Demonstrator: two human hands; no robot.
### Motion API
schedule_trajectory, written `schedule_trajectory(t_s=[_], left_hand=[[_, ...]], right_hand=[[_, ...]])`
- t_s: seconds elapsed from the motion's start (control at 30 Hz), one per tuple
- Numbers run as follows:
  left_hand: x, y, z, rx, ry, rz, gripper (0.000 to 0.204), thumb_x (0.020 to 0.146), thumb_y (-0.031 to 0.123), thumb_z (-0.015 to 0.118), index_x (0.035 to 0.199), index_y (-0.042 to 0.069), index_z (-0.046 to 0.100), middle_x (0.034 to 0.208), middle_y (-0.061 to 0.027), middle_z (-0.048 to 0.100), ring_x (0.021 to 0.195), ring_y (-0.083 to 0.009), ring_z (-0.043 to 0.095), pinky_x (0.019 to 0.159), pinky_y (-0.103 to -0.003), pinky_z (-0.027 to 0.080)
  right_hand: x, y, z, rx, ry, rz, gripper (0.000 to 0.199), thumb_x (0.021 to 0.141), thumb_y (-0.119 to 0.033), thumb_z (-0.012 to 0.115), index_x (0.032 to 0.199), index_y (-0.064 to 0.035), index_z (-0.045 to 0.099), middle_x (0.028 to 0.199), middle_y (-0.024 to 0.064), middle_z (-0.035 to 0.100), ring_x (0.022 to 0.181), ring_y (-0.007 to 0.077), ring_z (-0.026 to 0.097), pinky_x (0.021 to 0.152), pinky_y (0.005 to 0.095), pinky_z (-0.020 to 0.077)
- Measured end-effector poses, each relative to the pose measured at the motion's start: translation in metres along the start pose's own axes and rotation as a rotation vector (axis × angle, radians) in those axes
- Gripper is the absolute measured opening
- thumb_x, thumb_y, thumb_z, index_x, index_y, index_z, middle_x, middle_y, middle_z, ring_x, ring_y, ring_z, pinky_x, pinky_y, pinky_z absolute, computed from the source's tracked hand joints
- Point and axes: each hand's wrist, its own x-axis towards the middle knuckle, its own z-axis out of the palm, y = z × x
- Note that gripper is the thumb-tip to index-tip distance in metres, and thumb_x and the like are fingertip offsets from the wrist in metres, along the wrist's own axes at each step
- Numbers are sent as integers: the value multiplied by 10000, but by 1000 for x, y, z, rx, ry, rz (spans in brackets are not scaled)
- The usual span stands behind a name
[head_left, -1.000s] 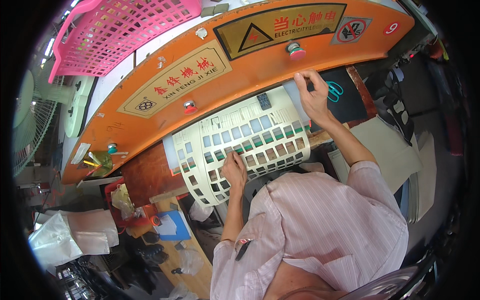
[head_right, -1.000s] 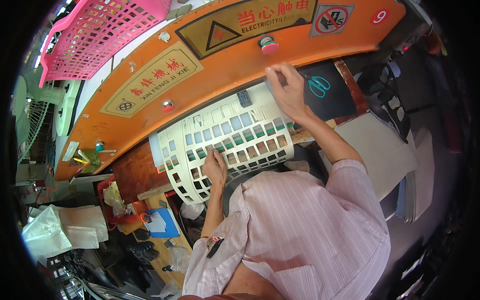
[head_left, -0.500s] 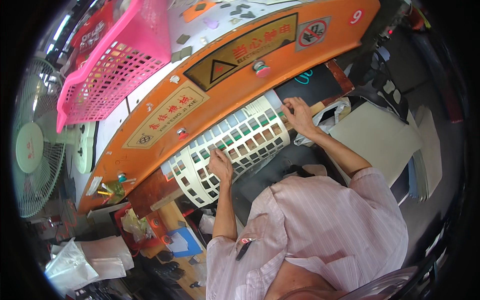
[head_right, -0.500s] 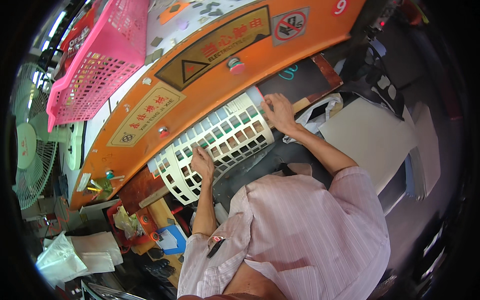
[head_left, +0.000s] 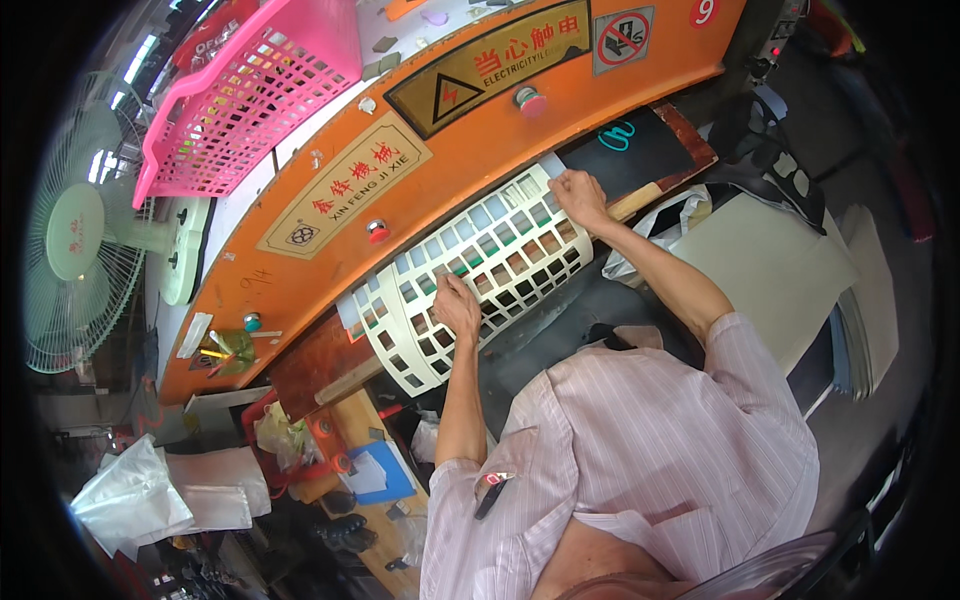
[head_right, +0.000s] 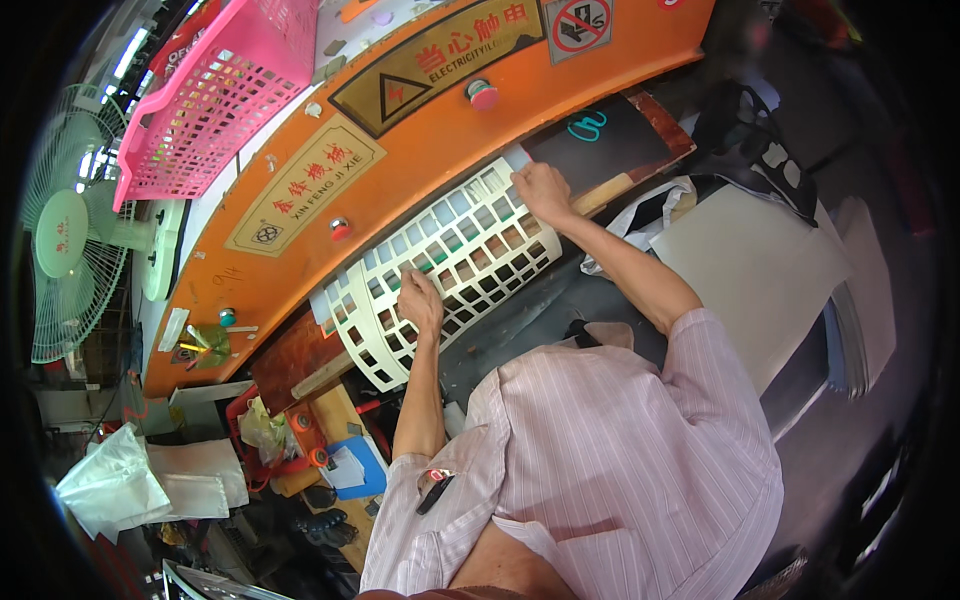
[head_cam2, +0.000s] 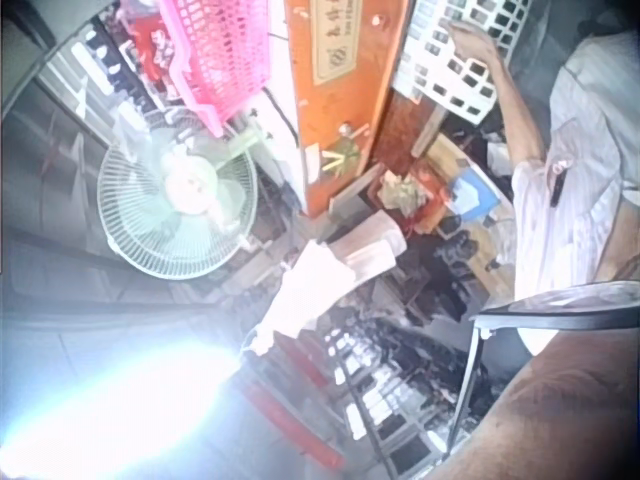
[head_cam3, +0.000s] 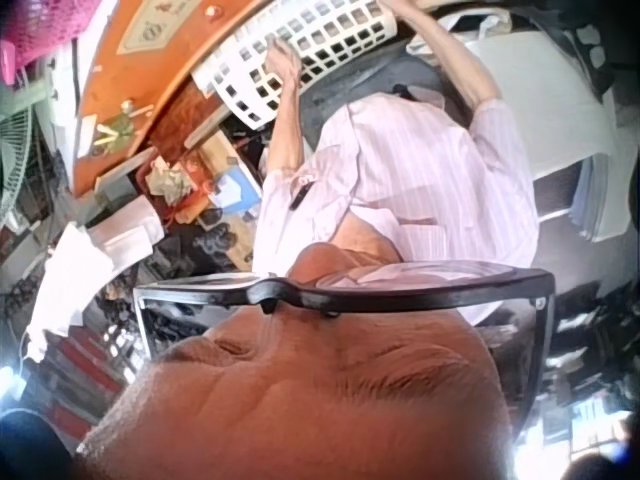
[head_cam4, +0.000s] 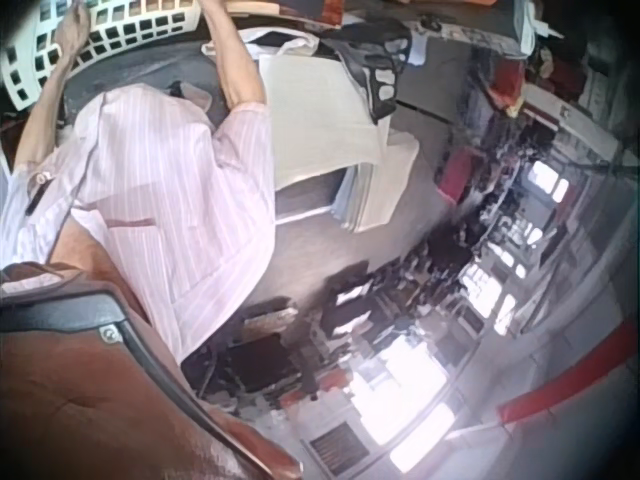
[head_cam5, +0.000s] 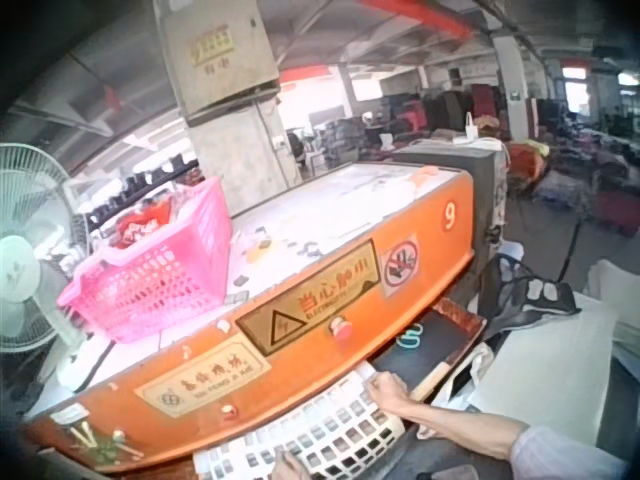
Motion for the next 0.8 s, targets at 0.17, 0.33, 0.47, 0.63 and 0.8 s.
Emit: schedule_trajectory(t_s=[0.17,0.33,0.47,0.63,0.8], left_hand=[[-4,-12,5,-3,-34,-44,367,1063,263,511,824,10,624,675,-214,619,644,-419,632,628,-528,463],[-9,-17,4,-56,-83,-67,294,1060,227,526,907,22,670,729,-193,644,645,-400,636,621,-502,475],[-10,-12,0,-5,-148,-107,245,1053,206,541,953,30,679,746,-186,645,663,-396,640,620,-507,474],[-13,-10,-4,-24,-165,-120,213,1046,186,567,950,31,677,758,-181,648,662,-382,640,607,-491,466],[-19,-15,-3,-27,-208,-195,184,1031,167,589,965,29,691,774,-181,662,667,-378,649,609,-475,486]], right_hand=[[50,-9,29,-120,-40,-23,286,917,-277,709,925,0,780,899,238,754,917,432,738,815,518,565],[74,-4,52,-193,-130,21,244,915,-234,697,909,-3,777,905,230,755,917,425,735,821,507,568],[77,-4,53,-316,-181,4,242,931,-237,708,917,-3,767,821,209,742,829,393,736,764,472,562],[80,-25,46,-467,-253,-132,272,921,-230,746,1044,13,745,995,218,746,936,385,722,784,467,559],[95,-41,71,-305,-440,-508,558,858,-244,824,1293,43,625,1280,222,644,1224,386,588,1003,457,512]])
